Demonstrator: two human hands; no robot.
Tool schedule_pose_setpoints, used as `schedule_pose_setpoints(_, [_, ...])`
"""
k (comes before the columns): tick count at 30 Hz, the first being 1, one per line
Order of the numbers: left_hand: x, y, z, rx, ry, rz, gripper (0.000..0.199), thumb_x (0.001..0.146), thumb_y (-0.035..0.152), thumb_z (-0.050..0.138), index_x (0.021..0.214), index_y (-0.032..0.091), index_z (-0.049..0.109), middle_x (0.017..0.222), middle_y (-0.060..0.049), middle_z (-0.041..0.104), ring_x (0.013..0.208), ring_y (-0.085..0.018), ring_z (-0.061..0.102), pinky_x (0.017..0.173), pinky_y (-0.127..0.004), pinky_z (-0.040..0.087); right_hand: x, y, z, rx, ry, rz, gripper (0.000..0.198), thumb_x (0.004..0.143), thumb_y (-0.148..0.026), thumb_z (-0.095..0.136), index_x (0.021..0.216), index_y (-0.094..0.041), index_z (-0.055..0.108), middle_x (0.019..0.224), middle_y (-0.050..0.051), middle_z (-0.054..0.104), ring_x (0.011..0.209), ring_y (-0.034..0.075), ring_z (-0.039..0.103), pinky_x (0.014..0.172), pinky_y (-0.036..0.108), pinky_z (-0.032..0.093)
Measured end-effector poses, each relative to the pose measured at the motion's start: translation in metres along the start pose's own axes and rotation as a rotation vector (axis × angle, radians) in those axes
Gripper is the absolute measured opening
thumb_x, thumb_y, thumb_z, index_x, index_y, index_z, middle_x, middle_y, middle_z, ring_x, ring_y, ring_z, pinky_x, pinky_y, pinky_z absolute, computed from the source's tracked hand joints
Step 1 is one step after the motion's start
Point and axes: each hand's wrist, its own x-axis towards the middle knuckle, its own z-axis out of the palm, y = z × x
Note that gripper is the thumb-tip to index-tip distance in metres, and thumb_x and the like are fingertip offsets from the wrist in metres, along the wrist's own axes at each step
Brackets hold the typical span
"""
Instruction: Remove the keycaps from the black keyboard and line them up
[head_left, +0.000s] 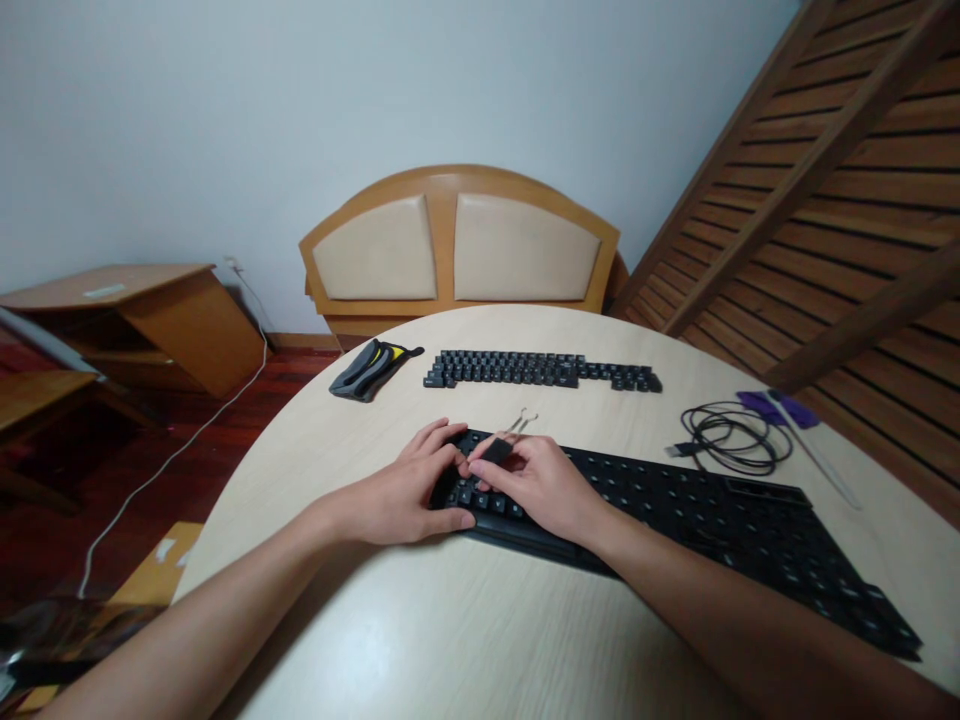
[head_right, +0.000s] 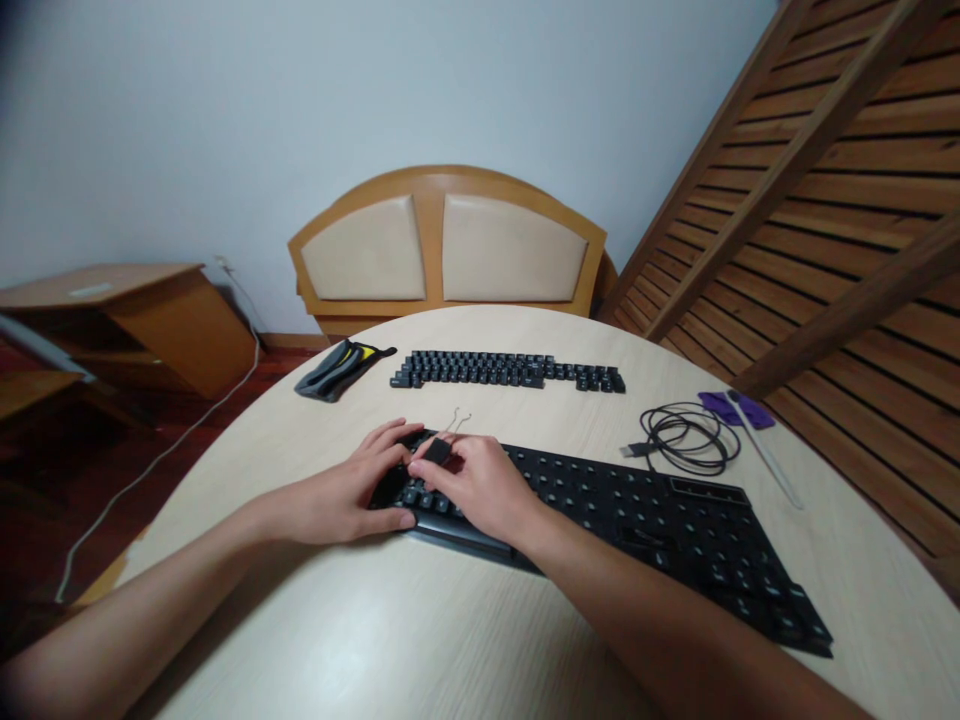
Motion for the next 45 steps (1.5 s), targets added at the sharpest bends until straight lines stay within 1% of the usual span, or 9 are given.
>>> schedule_pose_setpoints(2, [0.000,-0.002,0.000,-0.018,-0.021,-0.022,0.050,0.084,0.049,0.067,0.123,0.021,0.052,0.159,-0.014,0.021,0.148,-0.035,0.008,0.118,-0.057,0.019,0.000,-0.001,0.000,-0.008,-0.001,-0.008,0.020,0.089,-0.035,0.062,0.094,-0.018,0.072,0.094,0.004,0.073,0.076,0.017,0.067,0.074,0.028,0.052])
schedule_pose_setpoints(6, [0.000,-0.002,0.000,-0.042,-0.021,-0.023,0.050,0.084,0.049,0.067,0.124,0.021,0.052,0.159,-0.014,0.021,0.148,-0.035,0.010,0.118,-0.057,0.019,0.000,-0.002,0.000,-0.036,-0.002,-0.027,0.017,0.088,-0.031,0.064,0.096,-0.020,0.074,0.094,0.003,0.074,0.082,0.018,0.068,0.078,0.028,0.052])
schedule_pose_setpoints(10, [0.001,-0.002,0.000,-0.033,-0.031,-0.031,0.049,0.084,0.049,0.067,0.122,0.021,0.053,0.160,-0.014,0.019,0.149,-0.035,0.008,0.119,-0.057,0.018,-0.001,-0.002,0.000,-0.093,0.003,-0.057,0.016,0.087,-0.028,0.065,0.097,-0.022,0.075,0.097,0.002,0.075,0.089,0.018,0.069,0.083,0.028,0.050])
schedule_pose_setpoints(18, [0.000,-0.004,0.002,-0.067,-0.010,-0.028,0.043,0.084,0.048,0.068,0.115,0.022,0.055,0.160,-0.012,0.020,0.149,-0.035,0.008,0.119,-0.057,0.017,0.000,-0.003,-0.001,-0.277,0.011,-0.055,0.013,0.087,-0.029,0.066,0.094,-0.023,0.075,0.095,0.000,0.075,0.079,0.016,0.068,0.075,0.026,0.047])
schedule_pose_setpoints(28, [0.000,-0.002,0.001,-0.045,-0.017,-0.021,0.043,0.085,0.047,0.066,0.117,0.021,0.053,0.160,-0.014,0.021,0.149,-0.035,0.007,0.119,-0.058,0.016,0.001,0.000,-0.001,-0.296,0.005,-0.146,0.011,0.087,-0.030,0.069,0.094,-0.025,0.075,0.094,-0.003,0.076,0.081,0.014,0.069,0.079,0.024,0.046])
schedule_pose_setpoints(32, [0.000,0.000,0.001,-0.032,-0.017,-0.024,0.042,0.085,0.047,0.066,0.114,0.020,0.053,0.159,-0.015,0.021,0.149,-0.034,0.007,0.119,-0.057,0.017,0.001,0.001,0.000,-0.325,0.003,-0.186,0.011,0.087,-0.030,0.069,0.094,-0.025,0.076,0.094,-0.002,0.076,0.087,0.016,0.069,0.081,0.024,0.046])
schedule_pose_setpoints(36, [0.001,0.001,0.000,-0.040,-0.014,-0.028,0.038,0.086,0.048,0.065,0.109,0.021,0.054,0.160,-0.015,0.021,0.149,-0.035,0.007,0.119,-0.057,0.016,0.001,0.001,0.000,-0.410,-0.013,-0.196,0.017,0.089,-0.036,0.066,0.093,-0.023,0.077,0.094,0.001,0.077,0.087,0.018,0.069,0.080,0.026,0.046])
schedule_pose_setpoints(40, [0.001,0.002,0.000,-0.038,-0.015,-0.033,0.034,0.089,0.049,0.060,0.108,0.021,0.053,0.160,-0.013,0.020,0.150,-0.033,0.006,0.120,-0.056,0.016,-0.001,-0.003,0.001,-0.470,-0.029,-0.178,0.019,0.092,-0.035,0.062,0.092,-0.022,0.076,0.094,0.003,0.076,0.087,0.019,0.069,0.080,0.027,0.045])
schedule_pose_setpoints(45, [0.000,0.000,0.002,-0.037,-0.017,-0.021,0.035,0.092,0.050,0.056,0.112,0.022,0.051,0.161,-0.011,0.019,0.150,-0.032,0.004,0.120,-0.056,0.014,-0.003,-0.010,0.007,-0.540,0.004,-0.119,0.020,0.095,-0.033,0.058,0.091,-0.021,0.074,0.095,0.006,0.075,0.088,0.020,0.069,0.078,0.029,0.045])
